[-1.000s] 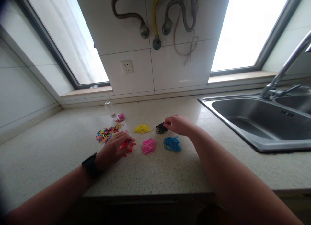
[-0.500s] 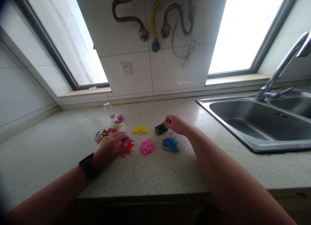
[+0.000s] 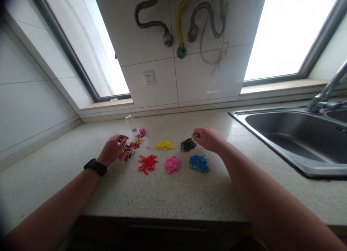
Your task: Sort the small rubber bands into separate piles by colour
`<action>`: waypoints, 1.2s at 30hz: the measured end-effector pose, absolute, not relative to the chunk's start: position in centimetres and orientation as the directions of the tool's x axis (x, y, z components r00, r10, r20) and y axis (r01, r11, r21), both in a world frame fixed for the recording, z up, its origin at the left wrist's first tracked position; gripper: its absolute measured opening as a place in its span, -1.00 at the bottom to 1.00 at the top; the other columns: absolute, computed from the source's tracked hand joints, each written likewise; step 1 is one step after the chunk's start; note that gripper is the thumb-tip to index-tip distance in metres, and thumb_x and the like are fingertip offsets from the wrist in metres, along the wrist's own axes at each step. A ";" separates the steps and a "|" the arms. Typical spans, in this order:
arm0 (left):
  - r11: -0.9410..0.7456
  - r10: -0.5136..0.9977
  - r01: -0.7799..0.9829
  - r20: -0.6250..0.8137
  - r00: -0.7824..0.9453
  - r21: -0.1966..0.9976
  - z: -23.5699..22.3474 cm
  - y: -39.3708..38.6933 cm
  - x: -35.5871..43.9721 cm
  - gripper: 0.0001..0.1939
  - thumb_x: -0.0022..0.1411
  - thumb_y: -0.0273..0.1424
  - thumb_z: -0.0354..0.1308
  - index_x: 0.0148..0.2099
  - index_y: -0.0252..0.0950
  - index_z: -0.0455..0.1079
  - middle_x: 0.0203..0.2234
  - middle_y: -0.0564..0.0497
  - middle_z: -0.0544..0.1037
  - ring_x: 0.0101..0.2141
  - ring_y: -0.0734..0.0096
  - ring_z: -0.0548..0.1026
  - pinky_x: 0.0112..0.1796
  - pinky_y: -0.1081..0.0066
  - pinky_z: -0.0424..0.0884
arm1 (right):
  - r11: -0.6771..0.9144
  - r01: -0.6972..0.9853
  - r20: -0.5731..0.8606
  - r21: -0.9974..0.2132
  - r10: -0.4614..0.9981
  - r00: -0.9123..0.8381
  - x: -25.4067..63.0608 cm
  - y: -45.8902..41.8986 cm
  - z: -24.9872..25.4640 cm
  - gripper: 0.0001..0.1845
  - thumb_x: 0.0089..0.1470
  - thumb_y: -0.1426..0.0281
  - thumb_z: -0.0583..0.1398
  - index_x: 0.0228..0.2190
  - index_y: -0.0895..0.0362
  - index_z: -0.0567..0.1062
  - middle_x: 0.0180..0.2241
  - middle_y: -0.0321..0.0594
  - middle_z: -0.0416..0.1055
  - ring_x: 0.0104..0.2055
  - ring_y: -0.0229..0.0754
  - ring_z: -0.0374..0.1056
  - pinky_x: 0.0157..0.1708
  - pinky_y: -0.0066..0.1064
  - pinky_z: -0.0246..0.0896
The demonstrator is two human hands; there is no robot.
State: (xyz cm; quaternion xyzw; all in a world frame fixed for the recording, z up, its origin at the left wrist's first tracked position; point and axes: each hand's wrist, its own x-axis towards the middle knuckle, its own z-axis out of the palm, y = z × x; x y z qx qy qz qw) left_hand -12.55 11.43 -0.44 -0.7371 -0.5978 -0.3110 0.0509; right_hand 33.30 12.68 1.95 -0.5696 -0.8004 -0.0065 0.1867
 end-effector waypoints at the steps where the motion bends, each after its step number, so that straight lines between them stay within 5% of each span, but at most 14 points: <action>1: -0.268 0.859 0.917 0.505 0.088 0.296 -0.8 11.8 -13.3 -0.63 0.40 -0.24 -0.03 -0.08 -0.33 0.53 -0.20 -0.13 0.60 -0.21 0.20 0.52 -0.05 0.23 0.39 | 0.353 0.914 0.305 -0.201 0.909 -0.284 33.3 12.7 1.9 -0.69 0.25 0.16 0.11 -0.27 0.01 0.61 -0.35 -0.20 0.60 -0.32 -0.12 0.43 -0.39 -0.34 0.07; 15: -0.208 0.932 0.948 0.343 0.116 0.243 -2.4 13.3 -16.9 -0.57 0.27 -0.23 0.03 -0.04 -0.34 0.63 -0.12 -0.22 0.62 -0.11 0.09 0.57 0.03 0.18 0.42 | 0.362 0.911 0.277 -0.198 0.912 -0.303 33.3 12.6 2.1 -0.70 0.23 0.16 0.12 -0.27 -0.01 0.62 -0.34 -0.20 0.61 -0.34 -0.12 0.45 -0.41 -0.34 0.07; 36: -0.251 0.921 0.910 0.370 0.120 0.329 -1.7 12.8 -15.3 -0.64 0.28 -0.20 0.01 -0.17 -0.29 0.56 -0.27 -0.14 0.64 -0.21 0.16 0.57 -0.09 0.23 0.46 | 0.372 0.909 0.276 -0.189 0.908 -0.314 33.0 12.5 2.0 -0.70 0.23 0.18 0.12 -0.26 0.01 0.62 -0.35 -0.20 0.61 -0.33 -0.11 0.46 -0.40 -0.34 0.08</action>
